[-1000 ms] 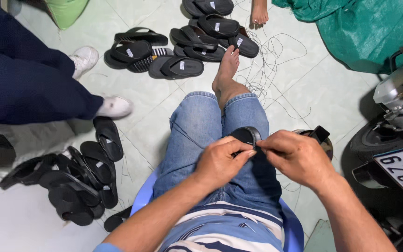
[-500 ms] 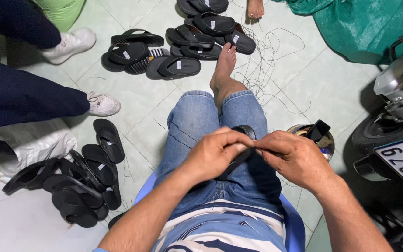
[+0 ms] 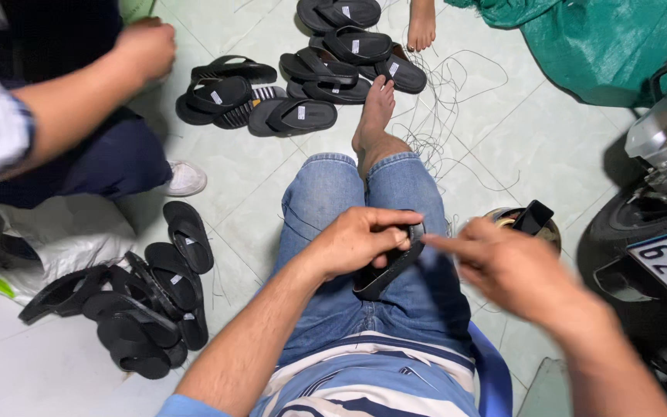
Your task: The person sits on a low stool and sews a black slipper held on their lap using a needle and thread. They repeatedly pull the thread through the slipper's sole and strap to secure the parts together.
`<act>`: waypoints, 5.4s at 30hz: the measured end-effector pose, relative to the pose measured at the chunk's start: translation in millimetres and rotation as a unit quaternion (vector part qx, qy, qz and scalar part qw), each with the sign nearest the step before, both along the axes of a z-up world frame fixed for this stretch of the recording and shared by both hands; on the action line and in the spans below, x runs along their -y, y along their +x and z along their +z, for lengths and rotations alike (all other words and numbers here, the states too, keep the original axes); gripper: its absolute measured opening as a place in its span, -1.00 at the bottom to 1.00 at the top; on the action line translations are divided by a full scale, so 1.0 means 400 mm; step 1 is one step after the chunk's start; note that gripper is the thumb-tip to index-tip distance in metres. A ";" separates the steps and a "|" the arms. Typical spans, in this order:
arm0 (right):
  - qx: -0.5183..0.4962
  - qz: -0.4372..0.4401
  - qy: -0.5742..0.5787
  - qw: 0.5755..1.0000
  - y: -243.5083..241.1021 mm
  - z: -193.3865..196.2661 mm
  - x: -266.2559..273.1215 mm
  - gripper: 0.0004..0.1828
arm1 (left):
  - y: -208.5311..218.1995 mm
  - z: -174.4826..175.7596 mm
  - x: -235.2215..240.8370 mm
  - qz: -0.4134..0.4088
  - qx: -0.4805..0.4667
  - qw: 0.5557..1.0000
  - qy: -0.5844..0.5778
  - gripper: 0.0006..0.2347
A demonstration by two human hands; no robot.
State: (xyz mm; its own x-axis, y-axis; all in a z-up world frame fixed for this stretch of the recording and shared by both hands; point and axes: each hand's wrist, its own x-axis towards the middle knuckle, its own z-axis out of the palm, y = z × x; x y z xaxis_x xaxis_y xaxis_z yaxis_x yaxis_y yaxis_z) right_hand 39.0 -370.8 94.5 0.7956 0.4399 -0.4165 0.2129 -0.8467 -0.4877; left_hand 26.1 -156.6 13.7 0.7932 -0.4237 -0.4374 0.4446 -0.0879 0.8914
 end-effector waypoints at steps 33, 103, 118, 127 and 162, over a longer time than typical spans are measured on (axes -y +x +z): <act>-0.100 -0.276 0.288 0.912 0.015 -0.106 -0.065 -0.85 | -0.079 0.034 -0.087 0.186 -0.018 0.976 -0.110 -0.69; 0.170 0.063 0.023 0.983 -0.152 -0.033 -0.028 -0.67 | -0.198 0.081 -0.084 0.121 0.427 0.845 0.297 -0.86; 0.149 0.013 -0.044 0.988 -0.140 0.007 -0.054 -0.71 | -0.206 -0.006 0.058 0.221 0.308 0.912 0.158 -0.94; 0.162 -0.054 0.024 0.985 -0.131 -0.109 0.004 -0.78 | -0.196 -0.044 0.114 0.248 0.321 0.905 0.124 -0.93; 0.063 0.015 -0.331 0.941 -0.102 0.083 0.054 -0.56 | -0.090 0.048 0.026 -0.015 -0.019 1.000 0.016 -0.70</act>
State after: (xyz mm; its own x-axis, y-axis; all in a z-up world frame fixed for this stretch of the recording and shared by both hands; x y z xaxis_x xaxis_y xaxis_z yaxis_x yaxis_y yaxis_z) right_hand -2.0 -392.4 127.9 0.8486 0.1395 -0.5103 0.2617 -0.9490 0.1760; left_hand -9.7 -167.0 32.9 0.7632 -0.4321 -0.4805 0.4741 -0.1308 0.8707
